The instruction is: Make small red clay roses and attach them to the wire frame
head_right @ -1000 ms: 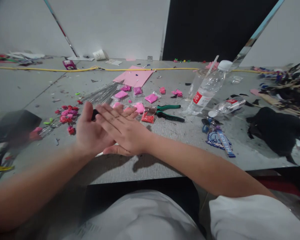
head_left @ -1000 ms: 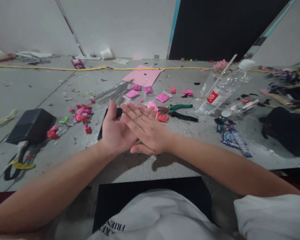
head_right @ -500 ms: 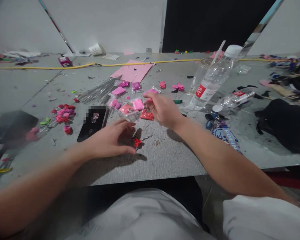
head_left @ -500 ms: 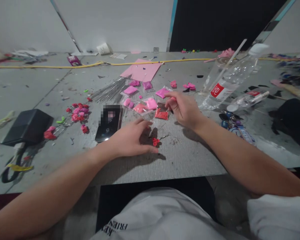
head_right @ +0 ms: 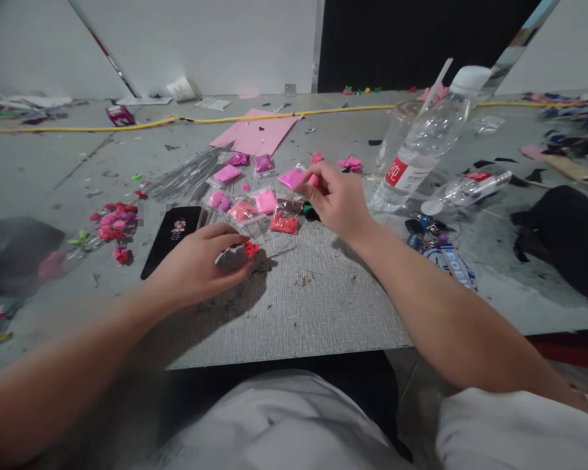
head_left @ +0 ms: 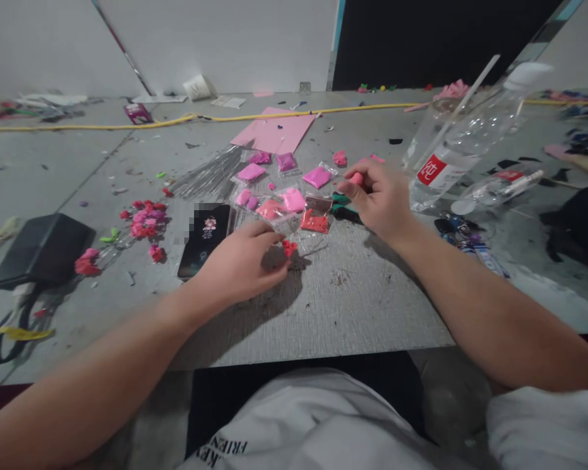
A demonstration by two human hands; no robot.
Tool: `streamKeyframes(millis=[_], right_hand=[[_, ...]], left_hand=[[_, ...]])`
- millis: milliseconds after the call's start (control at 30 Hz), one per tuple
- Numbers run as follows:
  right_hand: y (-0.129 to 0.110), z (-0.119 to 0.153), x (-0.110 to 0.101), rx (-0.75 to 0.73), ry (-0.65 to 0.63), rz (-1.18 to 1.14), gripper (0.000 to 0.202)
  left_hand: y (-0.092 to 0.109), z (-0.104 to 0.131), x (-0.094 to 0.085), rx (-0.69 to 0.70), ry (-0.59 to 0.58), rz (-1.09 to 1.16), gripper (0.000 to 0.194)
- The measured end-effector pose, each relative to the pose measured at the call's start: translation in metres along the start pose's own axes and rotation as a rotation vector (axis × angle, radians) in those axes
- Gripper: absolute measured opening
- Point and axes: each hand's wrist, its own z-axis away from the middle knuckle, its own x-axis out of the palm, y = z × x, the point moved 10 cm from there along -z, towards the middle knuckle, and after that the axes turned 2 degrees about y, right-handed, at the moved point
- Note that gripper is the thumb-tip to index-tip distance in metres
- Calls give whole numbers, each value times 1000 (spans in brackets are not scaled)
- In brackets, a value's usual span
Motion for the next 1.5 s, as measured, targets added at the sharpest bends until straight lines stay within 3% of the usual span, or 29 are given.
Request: streamKeyframes(millis=[67,133,300,433,600,733,800,867,967,1033,1167,1267,1333,1400,1433,1500], right_hand=[[4,-1,-4,20,50,-10,42],[7,0,3,32,24,-61,35],[8,12,41,106,-252,-234,28],[-9,17,52,28,-375,-63,19],[-19,17,55,-19,-429,26,18],[-33,23,64,-57,-500,30,17],[-47,30,69,-94,-533,25,14],[-61,37,70,-96,-531,-10,9],[-79,51,68,-103,-535,-51,15],[-83,61,68,-95,-555,-55,14],[-84,69,64,-154,-536,-67,21],[-77,64,57,-156,-468,-79,15],[-63,59,52,-39,-423,-125,9],[-40,61,54,242,-440,-330,14],[-31,70,63,415,-510,-499,19],[-30,96,86,713,-744,-845,25]], left_hand=[[-13,-2,-9,-81,85,-33,36],[-23,-3,-14,-142,144,-46,38],[-35,-5,-15,-224,211,-94,42],[-46,-5,-8,-334,208,-131,57],[-44,-4,2,-340,160,-145,67],[-32,1,-9,-272,218,-194,65],[-22,5,-16,-208,272,-79,52],[-14,9,-13,-166,270,203,38],[-10,13,18,-271,113,753,37],[-10,17,35,-374,67,954,41],[-11,17,49,-448,34,1104,33],[-16,16,42,-422,71,1067,30],[-18,15,26,-344,139,908,24],[-9,14,13,-212,147,652,15],[-3,13,12,-154,118,575,13],[-2,14,17,-167,52,573,14]])
